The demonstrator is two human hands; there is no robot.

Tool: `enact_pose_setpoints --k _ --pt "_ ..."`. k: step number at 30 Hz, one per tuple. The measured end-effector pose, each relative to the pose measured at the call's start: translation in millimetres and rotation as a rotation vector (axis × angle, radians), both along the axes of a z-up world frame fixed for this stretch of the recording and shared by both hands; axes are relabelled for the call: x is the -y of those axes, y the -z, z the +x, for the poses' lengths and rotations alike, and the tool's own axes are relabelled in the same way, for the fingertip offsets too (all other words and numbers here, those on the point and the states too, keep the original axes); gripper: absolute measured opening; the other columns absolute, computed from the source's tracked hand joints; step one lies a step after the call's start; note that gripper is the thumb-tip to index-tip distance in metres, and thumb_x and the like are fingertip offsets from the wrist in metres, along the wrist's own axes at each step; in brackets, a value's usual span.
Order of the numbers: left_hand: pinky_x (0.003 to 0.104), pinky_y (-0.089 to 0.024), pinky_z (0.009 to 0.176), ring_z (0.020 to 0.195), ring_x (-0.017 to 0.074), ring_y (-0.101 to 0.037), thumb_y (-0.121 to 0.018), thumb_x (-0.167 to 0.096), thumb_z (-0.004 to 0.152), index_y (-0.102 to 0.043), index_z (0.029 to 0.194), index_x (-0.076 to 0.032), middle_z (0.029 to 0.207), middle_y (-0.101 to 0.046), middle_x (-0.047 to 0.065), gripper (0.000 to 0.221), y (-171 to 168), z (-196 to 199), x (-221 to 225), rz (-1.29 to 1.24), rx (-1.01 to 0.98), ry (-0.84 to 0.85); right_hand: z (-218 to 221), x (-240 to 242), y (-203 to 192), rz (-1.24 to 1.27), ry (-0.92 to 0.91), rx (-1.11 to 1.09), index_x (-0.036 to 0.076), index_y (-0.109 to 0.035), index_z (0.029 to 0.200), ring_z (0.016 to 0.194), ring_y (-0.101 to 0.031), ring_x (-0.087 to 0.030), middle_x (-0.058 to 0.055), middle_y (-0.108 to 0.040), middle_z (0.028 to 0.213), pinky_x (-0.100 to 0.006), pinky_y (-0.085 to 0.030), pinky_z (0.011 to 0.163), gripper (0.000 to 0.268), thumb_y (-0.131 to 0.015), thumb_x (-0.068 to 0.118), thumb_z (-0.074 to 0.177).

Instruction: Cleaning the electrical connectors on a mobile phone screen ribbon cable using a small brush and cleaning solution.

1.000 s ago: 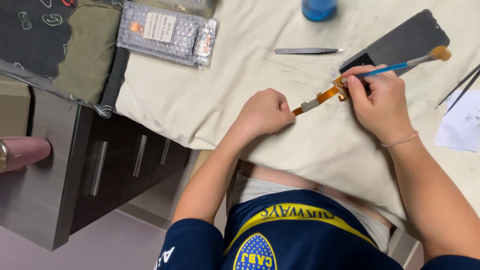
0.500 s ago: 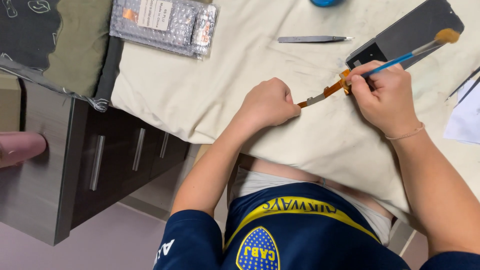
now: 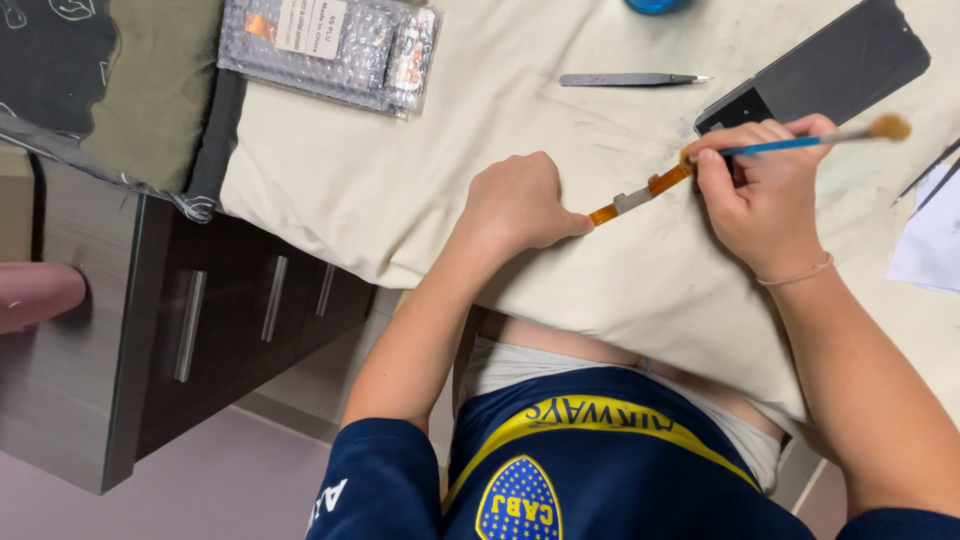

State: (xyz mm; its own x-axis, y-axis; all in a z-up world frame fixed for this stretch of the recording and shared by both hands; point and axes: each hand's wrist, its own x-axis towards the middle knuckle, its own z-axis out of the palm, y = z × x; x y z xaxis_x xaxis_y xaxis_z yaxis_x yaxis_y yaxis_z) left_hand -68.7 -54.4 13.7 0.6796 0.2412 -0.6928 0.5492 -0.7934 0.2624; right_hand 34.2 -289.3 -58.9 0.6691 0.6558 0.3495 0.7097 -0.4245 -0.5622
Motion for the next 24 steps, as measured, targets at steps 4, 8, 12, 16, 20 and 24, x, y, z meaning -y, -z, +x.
enact_pose_setpoints --k 4,8,12,16,20,24 --pt "0.036 -0.034 0.05 0.055 0.0198 -0.047 -0.073 -0.046 0.071 -0.041 0.064 -0.014 0.057 -0.05 -0.002 0.046 -3 2 0 -0.016 -0.021 -0.006 -2 9 5 -0.051 0.074 -0.014 0.012 -0.064 0.078 0.086 -0.057 -0.015 0.003 -0.077 0.1 -0.044 -0.022 0.102 0.033 -0.057 0.004 0.108" --pt "0.033 -0.04 0.052 0.054 0.0179 -0.055 -0.074 -0.043 0.07 -0.05 0.056 -0.015 0.052 -0.059 -0.004 0.039 -8 2 0 -0.042 -0.031 -0.001 -8 1 4 -0.033 0.066 0.034 0.01 -0.076 0.094 0.087 -0.063 -0.019 0.004 -0.074 0.09 -0.045 -0.022 0.105 0.024 -0.06 0.004 0.11" --pt "0.032 -0.04 0.052 0.053 0.0157 -0.054 -0.072 -0.043 0.069 -0.051 0.055 -0.017 0.051 -0.06 -0.007 0.036 -11 3 -1 -0.046 -0.032 -0.001 -27 -11 -6 0.004 0.003 -0.024 0.014 -0.078 0.095 0.075 -0.057 -0.015 0.005 -0.069 0.08 -0.043 -0.025 0.103 0.022 -0.064 0.004 0.108" --pt "0.032 -0.043 0.054 0.056 0.0163 -0.059 -0.074 -0.043 0.069 -0.055 0.058 -0.017 0.054 -0.064 -0.007 0.034 -14 4 -2 -0.059 -0.049 0.001 -33 -11 -7 -0.024 0.029 0.064 0.01 -0.073 0.09 0.084 -0.063 -0.019 0.003 -0.078 0.099 -0.043 -0.025 0.105 0.023 -0.061 0.002 0.107" --pt "0.032 -0.046 0.058 0.059 0.0153 -0.062 -0.073 -0.045 0.069 -0.058 0.057 -0.018 0.055 -0.066 -0.008 0.033 -18 6 -3 -0.057 -0.051 0.017 -50 -26 -16 -0.017 0.025 0.02 0.012 -0.075 0.095 0.086 -0.067 -0.018 0.002 -0.077 0.093 -0.044 -0.025 0.1 0.018 -0.063 0.004 0.106" --pt "0.031 -0.044 0.056 0.054 0.0137 -0.058 -0.074 -0.044 0.071 -0.056 0.053 -0.018 0.052 -0.063 -0.008 0.037 -18 6 -2 -0.082 -0.043 0.026 -57 -24 -16 -0.067 0.038 0.1 0.015 -0.077 0.091 0.072 -0.059 -0.016 0.007 -0.075 0.085 -0.042 -0.025 0.093 0.022 -0.063 0.004 0.105"
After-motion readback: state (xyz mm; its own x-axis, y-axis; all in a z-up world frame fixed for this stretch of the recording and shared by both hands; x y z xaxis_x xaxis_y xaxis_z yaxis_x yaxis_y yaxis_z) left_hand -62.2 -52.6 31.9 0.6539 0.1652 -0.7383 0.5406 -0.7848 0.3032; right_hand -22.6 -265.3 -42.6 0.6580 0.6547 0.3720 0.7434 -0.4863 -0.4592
